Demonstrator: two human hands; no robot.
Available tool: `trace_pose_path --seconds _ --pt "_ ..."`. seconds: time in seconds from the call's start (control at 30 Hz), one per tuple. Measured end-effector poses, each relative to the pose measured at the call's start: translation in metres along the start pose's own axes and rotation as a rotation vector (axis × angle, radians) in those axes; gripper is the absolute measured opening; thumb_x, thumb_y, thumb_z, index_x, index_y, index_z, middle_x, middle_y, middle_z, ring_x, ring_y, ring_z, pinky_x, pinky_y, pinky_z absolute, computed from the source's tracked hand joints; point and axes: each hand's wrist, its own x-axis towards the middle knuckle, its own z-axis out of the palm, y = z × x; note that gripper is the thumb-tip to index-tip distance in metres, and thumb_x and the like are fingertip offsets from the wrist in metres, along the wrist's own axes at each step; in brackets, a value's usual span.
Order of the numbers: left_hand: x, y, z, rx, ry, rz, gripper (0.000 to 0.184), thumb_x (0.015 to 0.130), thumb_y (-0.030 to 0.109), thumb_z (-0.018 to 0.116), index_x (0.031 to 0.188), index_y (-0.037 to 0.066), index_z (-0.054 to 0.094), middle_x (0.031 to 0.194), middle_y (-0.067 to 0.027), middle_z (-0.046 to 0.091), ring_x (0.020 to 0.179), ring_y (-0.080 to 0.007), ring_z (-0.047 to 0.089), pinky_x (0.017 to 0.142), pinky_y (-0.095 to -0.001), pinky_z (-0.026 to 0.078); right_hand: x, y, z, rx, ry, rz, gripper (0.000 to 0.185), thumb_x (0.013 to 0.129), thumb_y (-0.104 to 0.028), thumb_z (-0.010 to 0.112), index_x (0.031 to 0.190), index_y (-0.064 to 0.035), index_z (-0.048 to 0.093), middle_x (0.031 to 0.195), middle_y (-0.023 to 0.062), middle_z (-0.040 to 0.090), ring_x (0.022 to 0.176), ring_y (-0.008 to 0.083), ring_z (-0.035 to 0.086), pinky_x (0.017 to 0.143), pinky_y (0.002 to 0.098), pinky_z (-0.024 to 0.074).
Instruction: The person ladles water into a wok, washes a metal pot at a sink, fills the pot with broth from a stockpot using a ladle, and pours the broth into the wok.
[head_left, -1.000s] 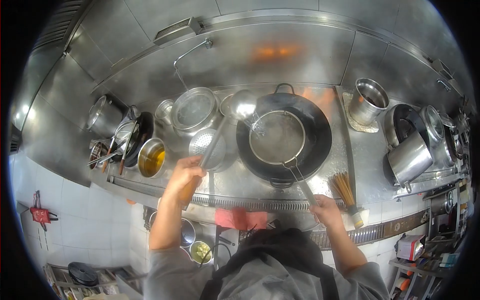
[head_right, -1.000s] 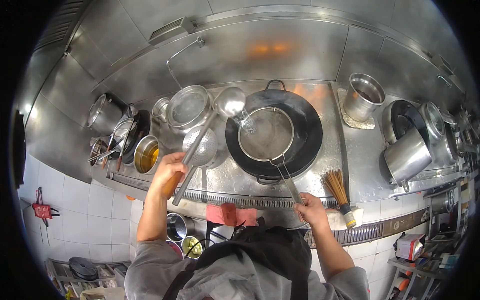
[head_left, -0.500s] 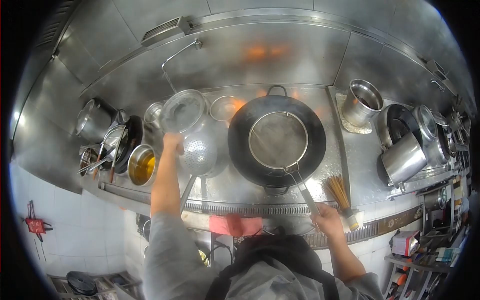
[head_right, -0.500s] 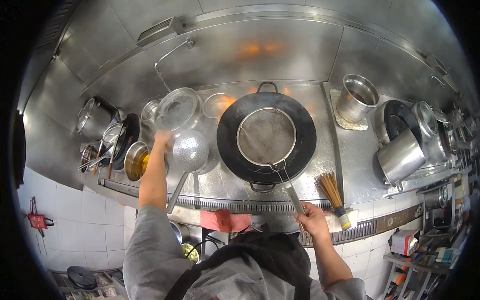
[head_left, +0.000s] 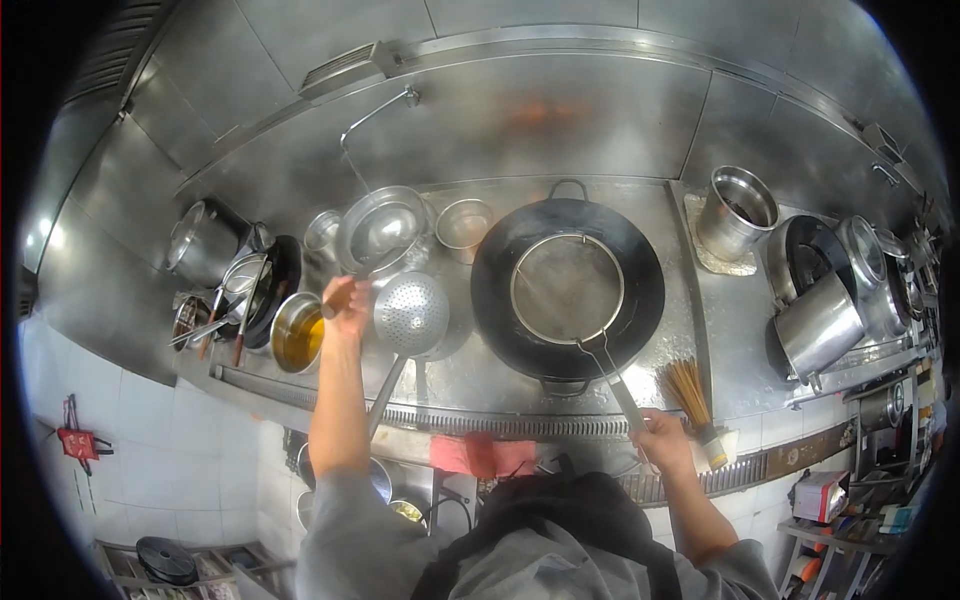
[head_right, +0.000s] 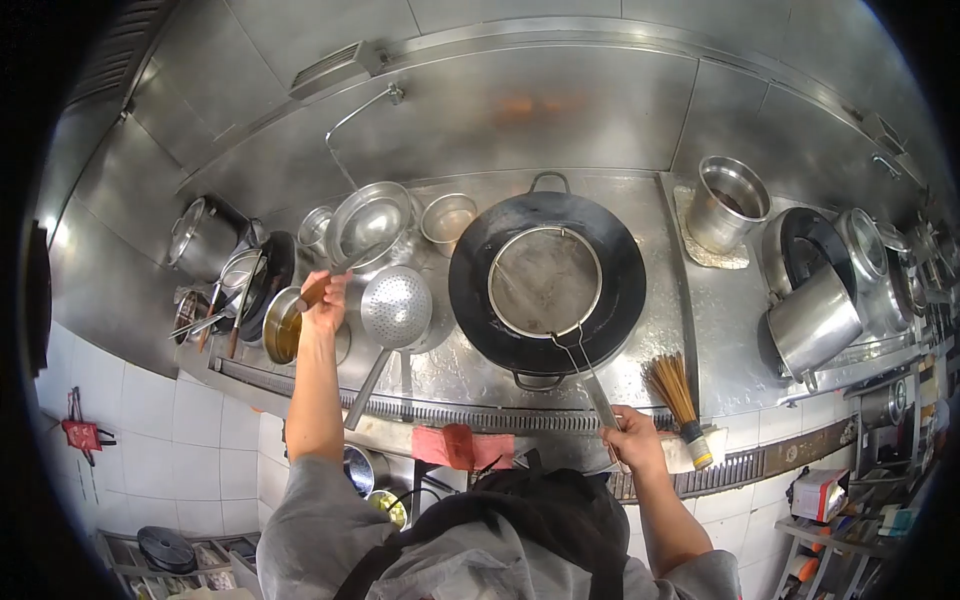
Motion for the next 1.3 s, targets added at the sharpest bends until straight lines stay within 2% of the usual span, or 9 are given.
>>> trace_pose_path --seconds 0.2,0.53,0.73,0.93,1.03,1.1,1.13,1.27,1.3 --pt "-0.079 -0.028 0.066 0.011 0.022 -0.083 0.047 0.086 0.016 0.057 0.115 -0.019 0.047 0.076 -0.0075 0.055 0.054 -0.0116 0.052 0.041 -0.0183 0.043 0.020 -0.008 0.017 -0.016 -0.066 0.002 0.034 0.079 0.002 0.068 0.111 0.0058 0.062 0.061 0.0048 0.059 0.041 0.0105 0.049 0.038 0.0261 0.0352" --pt "-0.134 -0.064 0.093 0.488 0.030 -0.200 0.045 0.082 0.017 0.056 0.116 -0.012 0.053 0.073 -0.0081 0.054 0.047 -0.0109 0.048 0.033 -0.0178 0.036 0.028 -0.026 0.038 -0.048 -0.144 -0.029 0.035 0.076 -0.001 0.066 0.111 0.0036 0.064 0.064 0.0055 0.062 0.044 0.0108 0.052 0.040 0.0253 0.0370" --pt "-0.146 -0.085 0.123 1.011 0.197 0.000 0.054 0.071 0.009 0.060 0.121 -0.011 0.054 0.065 -0.0073 0.056 0.042 -0.0117 0.046 0.037 -0.0232 0.031 0.023 -0.015 0.029 -0.006 -0.123 -0.012 0.036 0.079 0.000 0.068 0.114 0.0059 0.061 0.063 0.0057 0.060 0.041 0.0104 0.050 0.038 0.0257 0.0365" --pt "-0.094 -0.052 0.082 1.376 0.360 0.318 0.063 0.068 0.010 0.065 0.128 -0.005 0.056 0.081 -0.0068 0.064 0.062 -0.0146 0.056 0.056 -0.0278 0.044 0.010 -0.011 0.027 -0.179 -0.094 0.068 0.045 0.079 -0.018 0.071 0.120 -0.0024 0.062 0.073 0.0055 0.065 0.058 0.0122 0.059 0.049 0.0284 0.0455" --pt "0.022 -0.008 -0.004 1.755 0.459 0.377 0.047 0.068 0.011 0.062 0.111 -0.009 0.062 0.082 -0.0123 0.068 0.068 -0.0206 0.062 0.059 -0.0350 0.049 0.001 -0.013 0.029 -0.129 -0.092 -0.009 0.037 0.082 -0.019 0.068 0.114 -0.0022 0.064 0.071 0.0043 0.062 0.055 0.0114 0.056 0.047 0.0287 0.0437" --pt "0.113 0.036 -0.096 2.299 0.459 0.676 0.035 0.073 0.020 0.055 0.091 -0.006 0.069 0.085 -0.0294 0.067 0.081 -0.0436 0.066 0.076 -0.0498 0.051 -0.010 -0.023 0.023 -0.069 -0.098 -0.045 0.030 0.081 -0.012 0.066 0.108 0.0001 0.063 0.065 0.0045 0.060 0.045 0.0125 0.052 0.042 0.0281 0.0409" --pt "0.127 0.037 -0.097 2.423 0.428 0.606 0.036 0.073 0.023 0.052 0.088 -0.006 0.069 0.086 -0.0304 0.066 0.084 -0.0492 0.062 0.082 -0.0534 0.047 -0.014 -0.019 0.023 -0.029 -0.096 -0.066 0.023 0.079 -0.008 0.065 0.100 0.0022 0.062 0.062 0.0047 0.059 0.041 0.0131 0.051 0.039 0.0282 0.0391" --pt "0.157 0.044 -0.102 2.338 0.486 0.453 0.028 0.076 0.021 0.054 0.082 -0.001 0.071 0.074 -0.0219 0.068 0.074 -0.0383 0.066 0.068 -0.0489 0.052 -0.024 -0.013 0.009 -0.068 -0.099 -0.134 0.016 0.080 -0.007 0.065 0.093 0.0017 0.061 0.060 0.0040 0.059 0.041 0.0129 0.052 0.039 0.0278 0.0386" --pt "0.157 0.048 -0.106 1.633 0.107 0.229 0.023 0.077 0.022 0.057 0.078 0.003 0.070 0.069 -0.0148 0.066 0.068 -0.0307 0.065 0.059 -0.0441 0.051 -0.027 -0.014 0.006 -0.044 -0.075 -0.109 0.018 0.080 -0.006 0.066 0.095 0.0017 0.061 0.060 0.0042 0.059 0.041 0.0127 0.052 0.039 0.0278 0.0385"
